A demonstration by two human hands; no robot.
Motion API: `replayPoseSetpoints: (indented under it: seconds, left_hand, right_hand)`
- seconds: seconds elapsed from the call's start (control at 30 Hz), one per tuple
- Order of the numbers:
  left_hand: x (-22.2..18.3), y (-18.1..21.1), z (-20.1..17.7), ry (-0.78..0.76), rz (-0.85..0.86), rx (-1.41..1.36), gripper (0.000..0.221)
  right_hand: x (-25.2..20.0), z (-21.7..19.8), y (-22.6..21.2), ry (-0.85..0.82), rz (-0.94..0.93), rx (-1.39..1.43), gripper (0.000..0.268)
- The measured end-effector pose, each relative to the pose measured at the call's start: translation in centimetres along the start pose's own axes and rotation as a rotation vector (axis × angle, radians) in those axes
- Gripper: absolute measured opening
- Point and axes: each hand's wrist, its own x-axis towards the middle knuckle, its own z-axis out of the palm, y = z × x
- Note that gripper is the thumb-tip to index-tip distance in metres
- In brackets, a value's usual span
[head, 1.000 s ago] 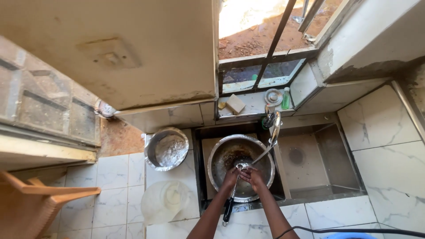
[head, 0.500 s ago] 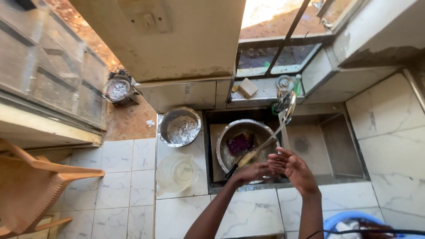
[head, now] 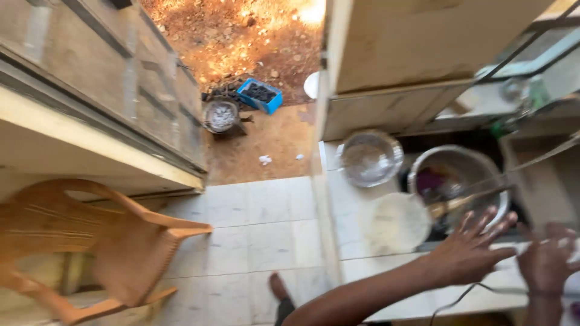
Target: Washing and rinsing metal pots and pans in a kitchen sink using a cloth and water.
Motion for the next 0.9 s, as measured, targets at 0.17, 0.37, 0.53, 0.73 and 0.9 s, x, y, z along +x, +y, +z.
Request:
replayPoseSetpoints:
  seconds: [0.17,0.37,0.53,0.73,0.9]
  left_hand:
    - [-6.6,-9.3,-5.2,-0.176,0.020,-0.268,0.049]
    - [-16.1,-19.7,-22.9,-0.215,-0.269,-0.946,0.034]
    - [-26.8,-33.7,-25.1,-0.074,-0.696,-1.016,0.032]
    - [-41.7,-51.1,-29.5,0.178,-1.161,-0.962,0.038]
    - [-47.3,-58.4,-31.9,0.633,-1.674,-0.855,0.043]
  right_hand:
    - [-6.8,-17.9,-8.3,0.403,-0.282,1.199,0.008]
    - [-10.1,-36.7,-19.3,-0.056,-0.257,1.693,0.022]
    - [-8.9,-38.2,-35.1,-0.452,-0.336,1.748,0.031]
    - [-4.8,-40.5,-55.3,-0.918,-0.298,1.776,0.038]
    - [4.7,-30.2,-72.9,-1.151,-0.181,1.647,0.038]
